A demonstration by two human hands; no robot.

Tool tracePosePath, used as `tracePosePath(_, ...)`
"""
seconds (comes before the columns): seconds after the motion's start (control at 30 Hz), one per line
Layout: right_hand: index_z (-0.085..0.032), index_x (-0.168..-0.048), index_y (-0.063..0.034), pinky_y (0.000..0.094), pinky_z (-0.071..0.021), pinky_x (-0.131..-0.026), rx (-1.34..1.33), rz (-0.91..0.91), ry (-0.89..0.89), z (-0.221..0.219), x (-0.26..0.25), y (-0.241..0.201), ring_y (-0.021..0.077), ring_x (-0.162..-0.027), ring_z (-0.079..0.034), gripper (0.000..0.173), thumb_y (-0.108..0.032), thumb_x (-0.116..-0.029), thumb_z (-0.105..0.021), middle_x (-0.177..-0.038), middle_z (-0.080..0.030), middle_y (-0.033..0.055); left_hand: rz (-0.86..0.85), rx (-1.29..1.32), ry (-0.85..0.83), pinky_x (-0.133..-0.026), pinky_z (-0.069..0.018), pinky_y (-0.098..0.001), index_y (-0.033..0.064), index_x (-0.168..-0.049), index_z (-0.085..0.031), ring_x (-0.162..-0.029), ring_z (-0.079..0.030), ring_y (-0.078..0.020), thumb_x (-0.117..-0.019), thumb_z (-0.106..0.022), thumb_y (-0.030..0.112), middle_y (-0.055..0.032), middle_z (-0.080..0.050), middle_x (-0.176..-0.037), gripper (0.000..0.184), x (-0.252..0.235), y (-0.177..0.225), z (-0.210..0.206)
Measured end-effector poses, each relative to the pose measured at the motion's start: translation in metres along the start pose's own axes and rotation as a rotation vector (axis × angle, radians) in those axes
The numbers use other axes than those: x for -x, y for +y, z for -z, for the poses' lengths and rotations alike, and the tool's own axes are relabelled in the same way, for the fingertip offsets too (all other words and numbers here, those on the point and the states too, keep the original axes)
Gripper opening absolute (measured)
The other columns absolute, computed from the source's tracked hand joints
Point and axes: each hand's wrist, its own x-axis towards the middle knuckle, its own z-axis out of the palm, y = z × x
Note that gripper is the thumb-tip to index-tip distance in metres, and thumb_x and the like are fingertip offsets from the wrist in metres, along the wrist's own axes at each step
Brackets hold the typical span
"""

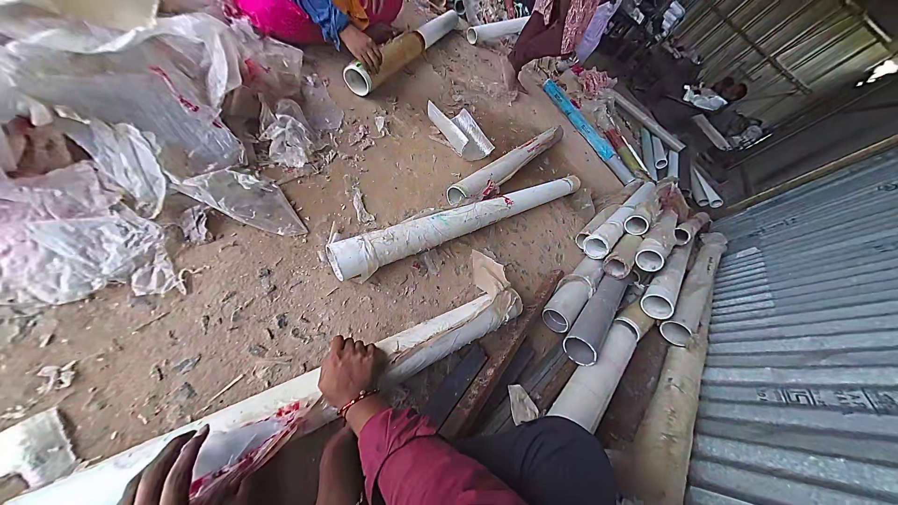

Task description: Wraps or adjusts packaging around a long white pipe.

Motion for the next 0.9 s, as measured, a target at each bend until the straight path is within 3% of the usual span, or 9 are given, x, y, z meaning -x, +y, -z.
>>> tracePosePath(0.07, -0.059, -0.14, -0.0019, 0.0523, -0.0498, -0.099, 0.013, -0.009, -0.019, 0.0, 0.001, -0.001, 0.0352, -0.118, -0.067, 0.041, -0.019, -0.1058, -0.045, -0.125, -0.07, 0.0208, -0.067, 0.002, -0.104, -0.115, -0.0336, -0.0665, -0.0184, -0.15, -0.034, -0.138, -0.042, -0.0624, -0.0941, -0.07, 0.035, -0.0432, -0.041, -0.15, 0.085, -0.008, 0.002, 0.003)
tracePosePath(0.13, -0.057, -0.142, -0.0016, 0.0531, -0.0491, -0.1, 0.007, -0.023, -0.038, 0.003, 0.004, -0.003, 0.0363, -0.12, -0.066, 0.041, -0.018, -0.1059, -0.045, -0.127, -0.069, 0.022, -0.108, -0.009, -0.212, -0.12, -0.0273, -0.0654, -0.0168, -0.15, -0.037, -0.145, -0.037, -0.0569, -0.1019, -0.06, 0.023, -0.038, -0.037, -0.156, 0.066, -0.012, 0.003, -0.003)
tracePosePath(0.2, -0.056, -0.144, -0.0035, 0.0537, -0.0493, -0.101, 0.004, -0.036, -0.047, 0.002, 0.005, -0.003, 0.0363, -0.121, -0.065, 0.042, -0.019, -0.1061, -0.045, -0.128, -0.068, 0.0214, -0.18, -0.026, -0.157, -0.117, -0.0358, -0.0636, -0.0141, -0.142, -0.051, -0.14, -0.046, -0.0544, -0.1033, -0.049, 0.005, -0.0334, -0.049, -0.15, 0.043, -0.011, -0.001, -0.009)
tracePosePath(0.3, -0.056, -0.143, -0.0035, 0.0536, -0.049, -0.101, 0.009, -0.054, -0.056, 0.001, 0.005, -0.003, 0.0358, -0.121, -0.065, 0.042, -0.019, -0.106, -0.045, -0.128, -0.068, 0.0209, -0.223, 0.001, -0.157, -0.111, -0.0451, -0.0592, -0.0151, -0.133, -0.06, -0.132, -0.055, -0.053, -0.1036, -0.047, 0.004, -0.0329, -0.056, -0.143, 0.037, -0.006, -0.001, -0.006)
tracePosePath(0.43, -0.057, -0.142, -0.0026, 0.0537, -0.0482, -0.103, 0.015, -0.062, -0.061, 0.002, 0.004, -0.003, 0.0351, -0.122, -0.064, 0.042, -0.019, -0.1062, -0.044, -0.129, -0.068, 0.0207, -0.155, 0.062, -0.23, -0.108, -0.0475, -0.0606, -0.0146, -0.128, -0.064, -0.129, -0.058, -0.0522, -0.1043, -0.047, 0.003, -0.0325, -0.06, -0.139, 0.034, -0.004, 0.011, 0.005)
tracePosePath(0.53, -0.058, -0.14, -0.0017, 0.0533, -0.0483, -0.102, 0.021, -0.048, -0.052, 0.002, 0.004, -0.003, 0.0349, -0.121, -0.065, 0.041, -0.019, -0.1059, -0.045, -0.127, -0.069, 0.0206, -0.042, 0.06, -0.363, -0.111, -0.0435, -0.0623, -0.0117, -0.133, -0.062, -0.134, -0.056, -0.0496, -0.1072, -0.043, 0.005, -0.0299, -0.057, -0.144, 0.036, -0.005, 0.025, 0.016)
tracePosePath(0.73, -0.057, -0.141, -0.0011, 0.0523, -0.0472, -0.104, 0.038, -0.047, -0.067, 0.004, -0.001, -0.006, 0.0343, -0.123, -0.064, 0.041, -0.019, -0.1063, -0.044, -0.13, -0.068, 0.0204, 0.179, 0.022, -0.477, -0.088, -0.0497, -0.0744, -0.0033, -0.149, -0.049, -0.108, -0.065, -0.0616, -0.1084, -0.045, 0.012, -0.0389, -0.065, -0.123, 0.044, -0.018, 0.039, 0.026)
tracePosePath(0.8, -0.056, -0.141, -0.0007, 0.0523, -0.0469, -0.104, 0.041, -0.052, -0.09, 0.005, -0.003, -0.008, 0.0343, -0.124, -0.063, 0.04, -0.018, -0.107, -0.043, -0.13, -0.067, 0.0207, 0.236, 0.0, -0.514, -0.092, -0.0498, -0.0712, -0.0053, -0.152, -0.043, -0.119, -0.06, -0.0587, -0.1056, -0.055, 0.016, -0.039, -0.058, -0.133, 0.052, -0.025, 0.041, 0.026)
tracePosePath(0.9, -0.057, -0.14, -0.0007, 0.052, -0.0476, -0.103, 0.04, -0.053, -0.104, 0.009, -0.002, -0.009, 0.0342, -0.124, -0.064, 0.04, -0.017, -0.1064, -0.043, -0.129, -0.068, 0.0205, 0.184, -0.212, -0.558, -0.09, -0.0533, -0.0637, -0.0112, -0.141, -0.049, -0.126, -0.057, -0.0541, -0.1041, -0.06, 0.018, -0.0365, -0.057, -0.133, 0.048, -0.032, 0.041, 0.015)
